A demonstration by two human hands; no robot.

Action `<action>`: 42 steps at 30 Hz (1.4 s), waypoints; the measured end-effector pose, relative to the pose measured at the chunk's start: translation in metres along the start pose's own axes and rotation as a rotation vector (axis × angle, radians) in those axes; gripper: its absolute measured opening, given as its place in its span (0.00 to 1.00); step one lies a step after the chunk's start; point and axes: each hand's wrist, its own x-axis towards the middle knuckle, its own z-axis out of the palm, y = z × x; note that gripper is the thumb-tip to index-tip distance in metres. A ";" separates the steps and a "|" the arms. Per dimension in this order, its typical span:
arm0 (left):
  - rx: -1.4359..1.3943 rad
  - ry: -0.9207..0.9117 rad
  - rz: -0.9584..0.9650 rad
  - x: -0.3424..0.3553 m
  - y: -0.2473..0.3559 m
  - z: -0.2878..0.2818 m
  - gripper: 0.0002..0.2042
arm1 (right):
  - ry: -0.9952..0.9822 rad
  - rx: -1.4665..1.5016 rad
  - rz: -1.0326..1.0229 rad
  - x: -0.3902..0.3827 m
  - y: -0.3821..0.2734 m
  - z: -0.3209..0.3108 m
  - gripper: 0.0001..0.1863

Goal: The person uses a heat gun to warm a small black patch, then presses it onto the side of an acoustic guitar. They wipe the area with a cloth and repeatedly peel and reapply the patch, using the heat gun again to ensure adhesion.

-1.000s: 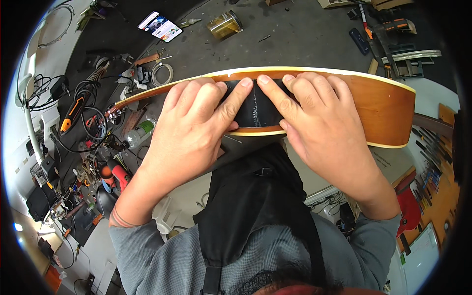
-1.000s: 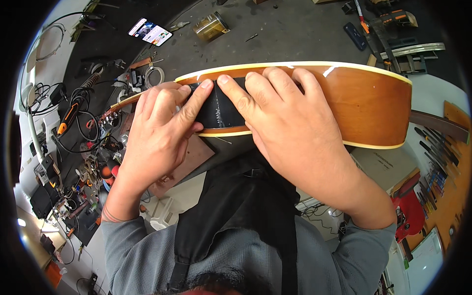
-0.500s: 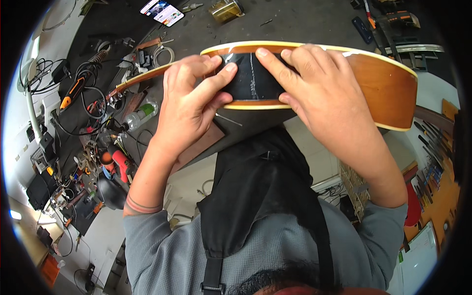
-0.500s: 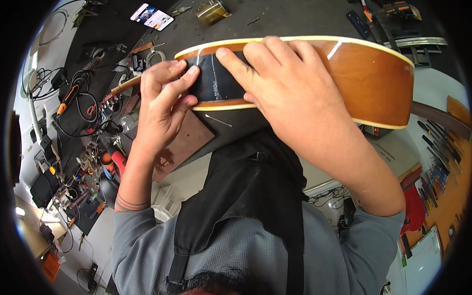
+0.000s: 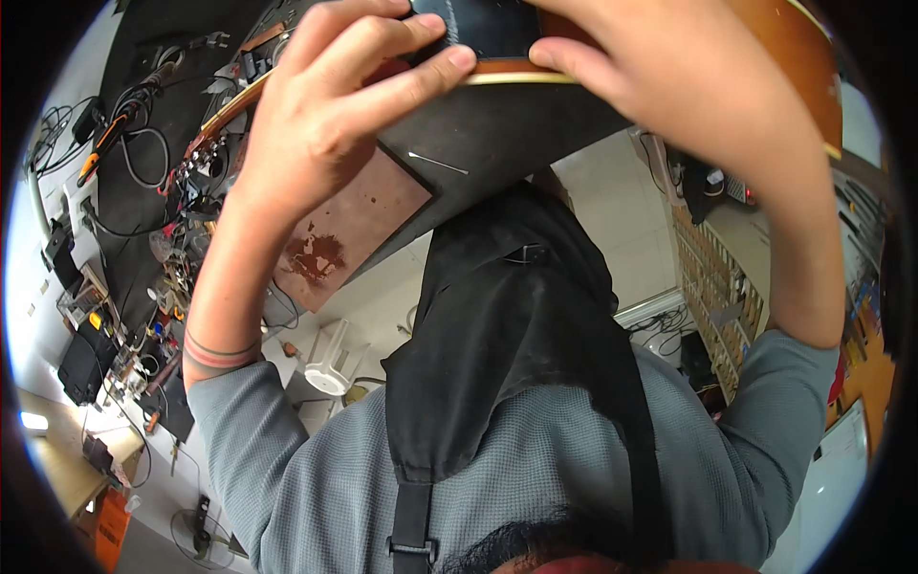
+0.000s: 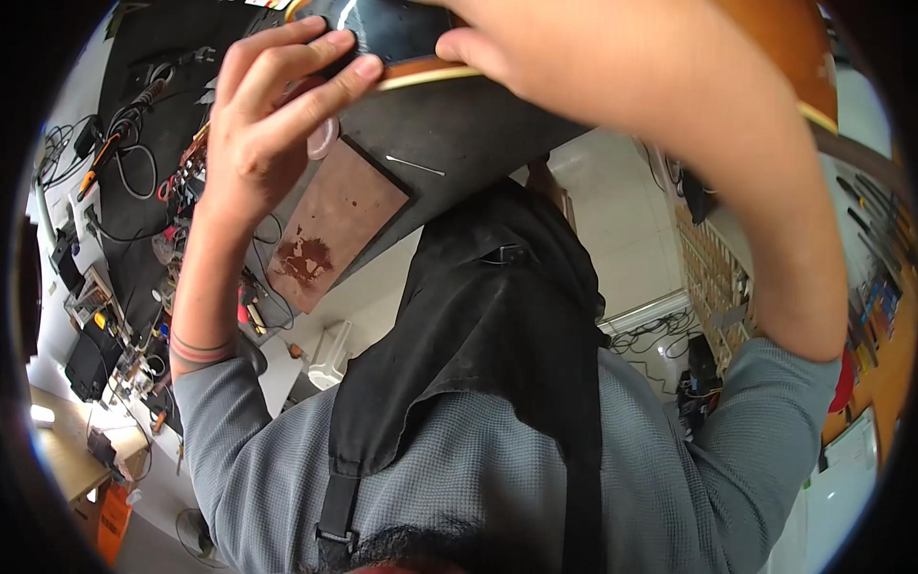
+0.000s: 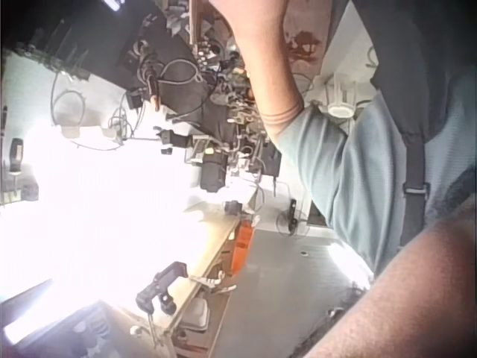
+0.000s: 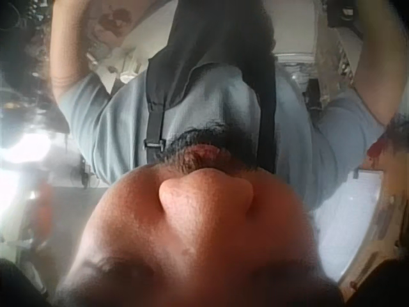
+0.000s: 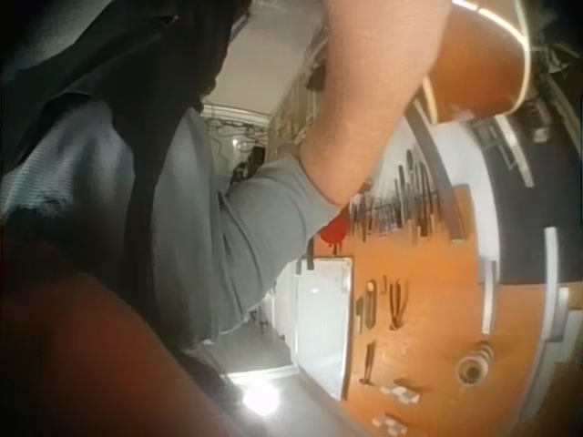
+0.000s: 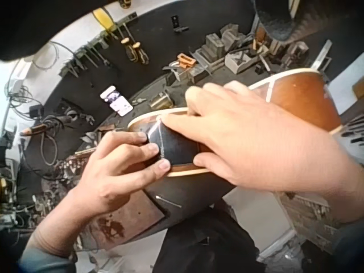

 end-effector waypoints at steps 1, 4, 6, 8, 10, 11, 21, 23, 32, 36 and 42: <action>0.008 -0.002 0.057 -0.004 -0.006 0.001 0.24 | 0.027 0.038 0.020 0.004 0.000 -0.002 0.22; -0.011 0.075 0.142 -0.003 -0.011 0.013 0.21 | 0.404 0.205 -0.050 0.033 0.018 0.036 0.17; -0.011 0.089 0.138 -0.005 -0.009 0.009 0.19 | 0.503 0.156 -0.079 0.059 0.009 0.050 0.15; -0.038 0.073 0.190 0.007 -0.005 -0.002 0.17 | 0.659 0.076 -0.067 0.069 0.005 0.071 0.15; -0.082 0.120 0.190 0.006 -0.002 0.000 0.14 | 0.682 0.006 -0.008 0.084 0.009 0.091 0.17; -0.107 0.174 0.182 0.003 -0.004 0.005 0.12 | 0.623 -0.047 -0.030 0.084 0.009 0.095 0.18; -0.913 0.384 -0.455 0.009 -0.002 -0.002 0.12 | 0.326 0.081 0.319 0.077 -0.019 0.082 0.24; -0.789 0.795 -0.273 0.037 -0.017 0.014 0.09 | 0.336 0.078 0.408 0.076 -0.020 0.081 0.22; -0.647 0.885 -0.506 0.081 -0.010 0.064 0.30 | 0.616 0.076 0.077 0.079 -0.014 0.091 0.20; -0.530 0.714 -0.570 0.078 -0.019 0.069 0.33 | 0.638 0.221 0.116 0.078 -0.008 0.093 0.15; -0.302 0.428 -0.617 0.070 -0.019 0.064 0.35 | 0.660 -0.013 0.298 0.067 -0.011 0.086 0.12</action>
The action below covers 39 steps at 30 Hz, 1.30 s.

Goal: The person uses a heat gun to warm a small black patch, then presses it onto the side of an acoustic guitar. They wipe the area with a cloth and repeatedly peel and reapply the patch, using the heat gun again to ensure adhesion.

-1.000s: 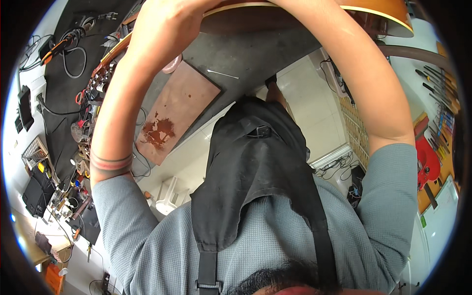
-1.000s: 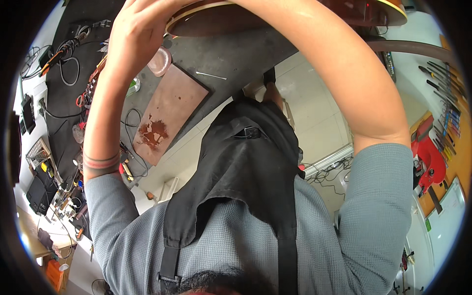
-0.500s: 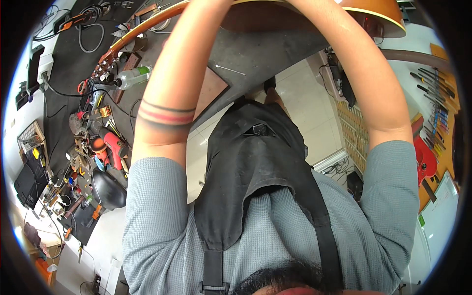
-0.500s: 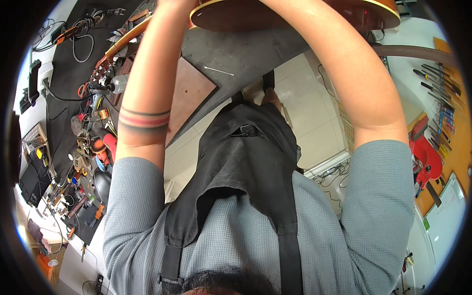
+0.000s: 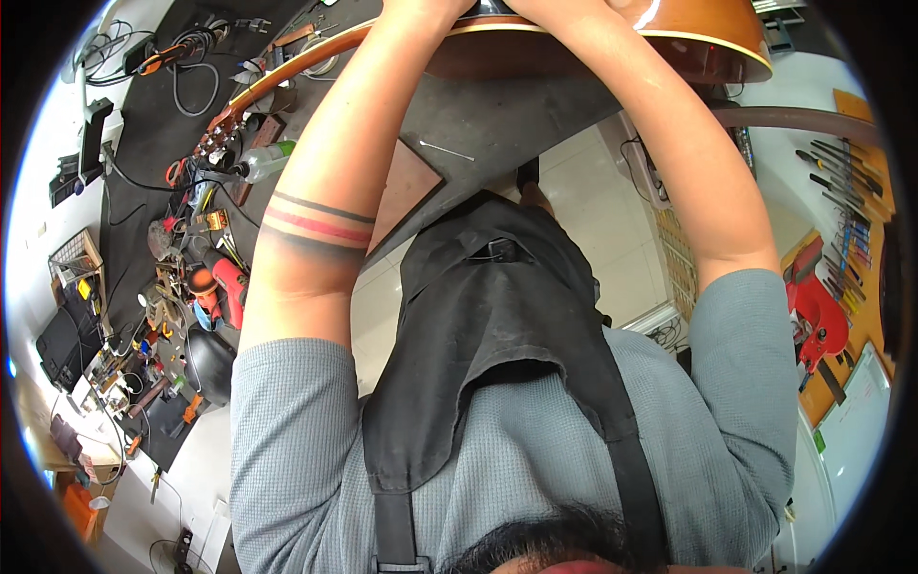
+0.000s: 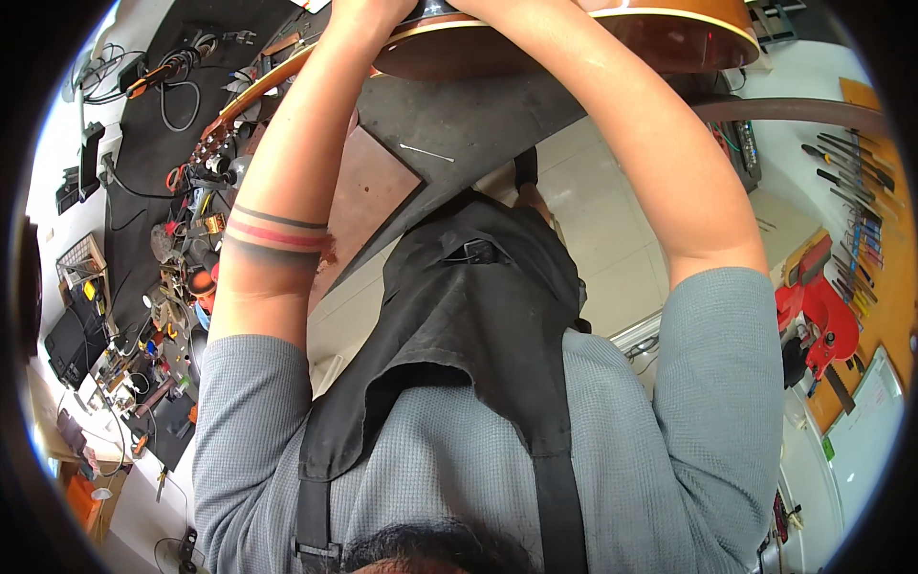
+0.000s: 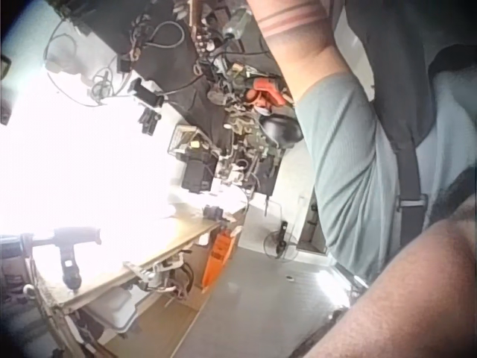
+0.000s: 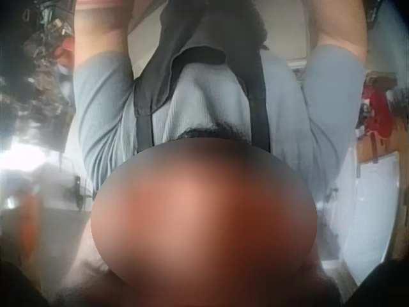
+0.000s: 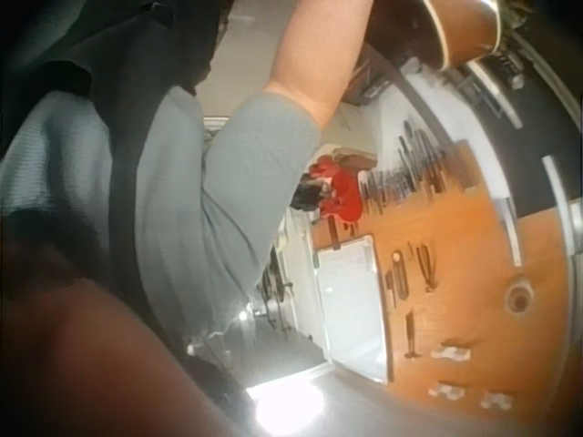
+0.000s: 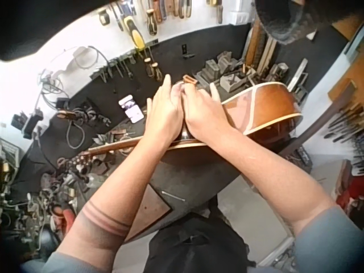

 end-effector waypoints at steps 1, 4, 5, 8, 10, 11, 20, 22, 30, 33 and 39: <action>-0.070 0.014 -0.079 -0.001 0.001 -0.004 0.34 | 0.129 -0.070 -0.139 -0.002 0.002 0.002 0.10; -0.093 -0.024 -0.165 -0.004 0.011 -0.004 0.34 | 0.210 -0.223 -0.101 -0.012 0.000 -0.011 0.09; -0.075 -0.052 -0.158 -0.004 0.014 0.000 0.35 | 0.176 -0.270 -0.105 -0.018 0.006 -0.016 0.09; -0.080 -0.088 -0.206 -0.003 0.021 -0.005 0.35 | -0.116 -0.148 -0.136 -0.032 -0.007 -0.054 0.12; -0.056 -0.116 -0.211 0.001 0.023 -0.009 0.35 | -0.147 -0.147 -0.178 -0.042 -0.020 -0.078 0.16; -0.087 -0.114 -0.191 0.001 0.020 -0.007 0.35 | -0.177 -0.186 -0.079 -0.055 -0.006 -0.067 0.22; -0.281 0.202 0.032 0.001 -0.008 -0.011 0.22 | -0.153 -0.074 -0.117 -0.055 -0.008 -0.079 0.17; -0.421 0.125 0.083 -0.019 -0.005 -0.042 0.24 | -0.145 -0.088 -0.129 -0.055 -0.004 -0.077 0.18; -0.240 -0.252 0.022 -0.055 -0.007 -0.087 0.43 | -0.191 -0.026 -0.103 -0.052 -0.001 -0.086 0.21; -0.160 -0.239 0.131 -0.058 -0.019 -0.082 0.39 | -0.210 -0.028 -0.071 -0.051 -0.002 -0.089 0.22; -0.095 -0.241 0.209 -0.061 -0.027 -0.079 0.28 | -0.283 -0.043 -0.044 -0.046 -0.002 -0.096 0.23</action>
